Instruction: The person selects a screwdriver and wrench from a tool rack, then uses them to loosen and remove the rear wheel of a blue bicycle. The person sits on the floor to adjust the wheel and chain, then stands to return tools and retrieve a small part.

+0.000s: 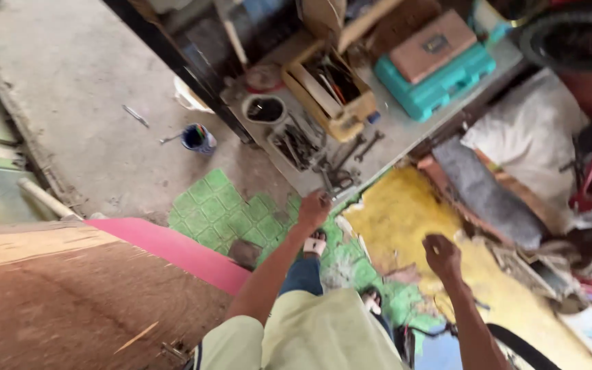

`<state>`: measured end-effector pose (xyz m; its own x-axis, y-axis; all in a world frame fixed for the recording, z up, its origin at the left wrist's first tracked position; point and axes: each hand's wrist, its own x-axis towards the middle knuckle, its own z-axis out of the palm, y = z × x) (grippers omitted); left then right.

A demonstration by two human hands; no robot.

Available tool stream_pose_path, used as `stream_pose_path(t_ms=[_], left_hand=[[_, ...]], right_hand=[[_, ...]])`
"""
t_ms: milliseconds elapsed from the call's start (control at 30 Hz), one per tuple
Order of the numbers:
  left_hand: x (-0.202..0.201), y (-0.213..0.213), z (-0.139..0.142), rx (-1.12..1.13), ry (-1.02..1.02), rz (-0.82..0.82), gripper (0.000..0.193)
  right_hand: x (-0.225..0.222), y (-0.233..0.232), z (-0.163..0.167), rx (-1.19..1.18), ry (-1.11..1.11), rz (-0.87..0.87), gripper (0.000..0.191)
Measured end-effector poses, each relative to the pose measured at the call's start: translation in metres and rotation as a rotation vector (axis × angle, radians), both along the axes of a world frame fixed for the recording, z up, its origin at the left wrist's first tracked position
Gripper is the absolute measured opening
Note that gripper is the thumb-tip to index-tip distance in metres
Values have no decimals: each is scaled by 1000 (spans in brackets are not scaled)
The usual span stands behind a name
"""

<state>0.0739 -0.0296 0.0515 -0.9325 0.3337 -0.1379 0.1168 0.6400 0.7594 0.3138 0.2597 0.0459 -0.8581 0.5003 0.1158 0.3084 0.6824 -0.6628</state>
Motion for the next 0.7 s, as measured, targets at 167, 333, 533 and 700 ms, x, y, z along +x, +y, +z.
stream_pose_path(t_ms=[167, 333, 533, 700], left_hand=[[-9, 7, -6, -80, -182, 49, 38], [-16, 5, -26, -89, -183, 43, 43], [-28, -5, -48, -67, -235, 102, 41], [-40, -13, -54, -62, -217, 125, 41]], right_hand=[[-43, -7, -11, -134, -20, 12, 16], [-82, -17, -21, -111, -13, 129, 16], [-125, -31, -30, -175, -60, 193, 15], [-156, -49, -38, -197, -112, 210, 15]])
